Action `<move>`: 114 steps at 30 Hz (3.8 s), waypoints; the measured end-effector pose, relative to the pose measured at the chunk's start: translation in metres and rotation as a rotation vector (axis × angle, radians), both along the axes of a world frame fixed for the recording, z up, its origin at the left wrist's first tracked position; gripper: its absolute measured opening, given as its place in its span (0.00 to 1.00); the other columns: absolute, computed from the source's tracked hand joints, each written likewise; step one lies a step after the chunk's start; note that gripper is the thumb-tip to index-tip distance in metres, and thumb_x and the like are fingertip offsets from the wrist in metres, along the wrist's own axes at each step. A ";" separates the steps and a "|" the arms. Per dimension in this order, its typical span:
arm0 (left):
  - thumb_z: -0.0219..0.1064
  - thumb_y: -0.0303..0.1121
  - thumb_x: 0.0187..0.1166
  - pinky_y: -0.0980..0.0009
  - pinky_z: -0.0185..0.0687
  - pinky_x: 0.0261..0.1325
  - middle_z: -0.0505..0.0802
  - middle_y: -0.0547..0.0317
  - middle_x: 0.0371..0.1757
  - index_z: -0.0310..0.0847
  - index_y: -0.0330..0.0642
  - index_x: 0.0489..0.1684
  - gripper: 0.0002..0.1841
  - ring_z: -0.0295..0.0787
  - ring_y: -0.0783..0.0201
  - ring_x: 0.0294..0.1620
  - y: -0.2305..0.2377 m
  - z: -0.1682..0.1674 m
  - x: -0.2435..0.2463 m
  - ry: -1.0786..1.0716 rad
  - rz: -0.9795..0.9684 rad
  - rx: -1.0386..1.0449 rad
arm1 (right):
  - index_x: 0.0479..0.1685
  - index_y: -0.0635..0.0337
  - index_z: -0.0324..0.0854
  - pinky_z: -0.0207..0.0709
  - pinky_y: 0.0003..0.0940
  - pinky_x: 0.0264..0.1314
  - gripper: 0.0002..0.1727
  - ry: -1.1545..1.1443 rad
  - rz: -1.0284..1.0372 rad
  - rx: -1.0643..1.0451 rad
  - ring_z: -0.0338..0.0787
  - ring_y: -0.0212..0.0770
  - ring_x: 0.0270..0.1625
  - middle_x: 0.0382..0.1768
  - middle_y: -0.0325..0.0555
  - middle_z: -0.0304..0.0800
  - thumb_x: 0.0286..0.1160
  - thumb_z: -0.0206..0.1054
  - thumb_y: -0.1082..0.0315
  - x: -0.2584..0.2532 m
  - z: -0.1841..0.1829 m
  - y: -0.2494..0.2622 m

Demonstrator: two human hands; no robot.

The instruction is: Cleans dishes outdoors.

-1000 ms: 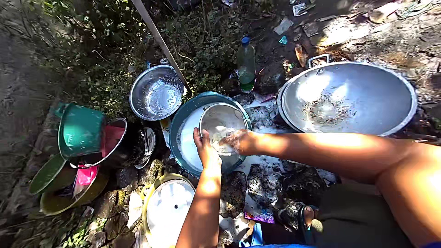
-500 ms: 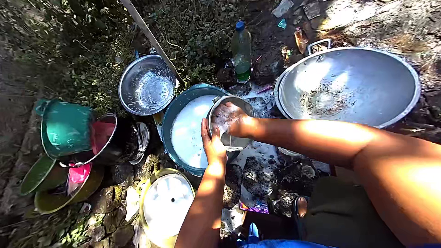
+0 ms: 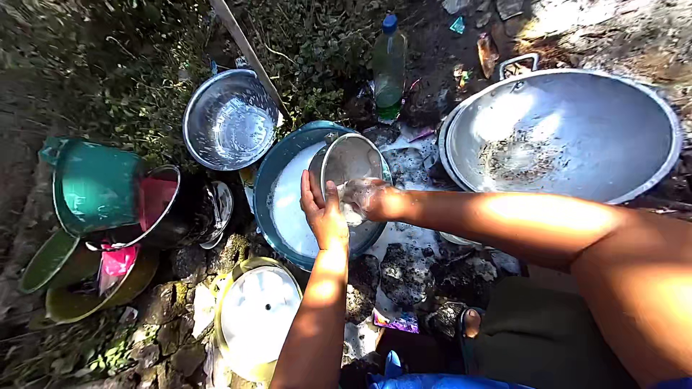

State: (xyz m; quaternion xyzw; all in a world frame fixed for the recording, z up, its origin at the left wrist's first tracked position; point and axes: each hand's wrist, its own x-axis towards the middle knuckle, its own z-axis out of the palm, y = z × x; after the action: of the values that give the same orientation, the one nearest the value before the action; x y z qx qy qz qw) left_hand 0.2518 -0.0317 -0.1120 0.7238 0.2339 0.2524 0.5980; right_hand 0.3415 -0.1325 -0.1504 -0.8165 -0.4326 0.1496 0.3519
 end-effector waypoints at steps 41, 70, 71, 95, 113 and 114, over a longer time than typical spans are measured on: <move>0.57 0.36 0.89 0.56 0.76 0.77 0.74 0.54 0.86 0.59 0.54 0.92 0.29 0.77 0.59 0.79 0.038 -0.011 -0.011 0.233 -0.083 -0.186 | 0.75 0.66 0.80 0.56 0.61 0.90 0.30 -0.210 0.379 0.022 0.70 0.64 0.86 0.78 0.62 0.78 0.90 0.54 0.49 -0.025 -0.038 -0.030; 0.59 0.46 0.89 0.63 0.69 0.82 0.70 0.64 0.89 0.55 0.56 0.93 0.33 0.70 0.69 0.83 -0.014 0.030 0.014 -0.042 -0.066 0.009 | 0.59 0.61 0.88 0.77 0.61 0.70 0.17 -0.015 -0.131 -0.003 0.87 0.58 0.66 0.58 0.59 0.91 0.74 0.68 0.66 0.014 0.036 -0.006; 0.58 0.46 0.90 0.62 0.68 0.83 0.69 0.64 0.90 0.53 0.58 0.94 0.32 0.69 0.68 0.84 -0.018 0.024 0.011 -0.045 -0.055 -0.007 | 0.63 0.62 0.86 0.76 0.57 0.73 0.17 0.122 -0.122 0.070 0.87 0.54 0.67 0.60 0.58 0.90 0.78 0.68 0.65 -0.001 0.035 0.000; 0.52 0.26 0.89 0.71 0.87 0.50 0.91 0.61 0.41 0.78 0.35 0.62 0.13 0.88 0.72 0.40 0.021 0.018 -0.029 0.121 -0.481 -0.431 | 0.55 0.63 0.86 0.78 0.55 0.71 0.24 -0.100 -0.256 0.314 0.86 0.52 0.68 0.61 0.57 0.88 0.81 0.61 0.50 0.019 0.079 -0.018; 0.40 0.47 0.95 0.57 0.87 0.53 0.89 0.52 0.45 0.75 0.43 0.57 0.21 0.89 0.57 0.48 -0.008 0.027 -0.002 -0.092 0.106 -1.088 | 0.53 0.54 0.94 0.75 0.47 0.80 0.15 -0.308 -0.102 0.550 0.86 0.49 0.72 0.62 0.50 0.92 0.74 0.65 0.68 -0.018 0.048 0.009; 0.39 0.45 0.94 0.60 0.87 0.46 0.89 0.55 0.38 0.76 0.45 0.50 0.20 0.89 0.60 0.41 -0.008 0.026 -0.001 -0.091 0.140 -1.066 | 0.51 0.52 0.95 0.74 0.48 0.81 0.14 -0.402 -0.048 0.587 0.87 0.49 0.72 0.61 0.49 0.93 0.75 0.64 0.68 -0.026 0.039 0.013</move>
State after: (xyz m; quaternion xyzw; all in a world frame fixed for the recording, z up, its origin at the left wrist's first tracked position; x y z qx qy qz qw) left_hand 0.2509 -0.0397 -0.0857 0.2911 0.3510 0.1689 0.8738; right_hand 0.3155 -0.1197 -0.1115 -0.7035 -0.4986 -0.1530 0.4828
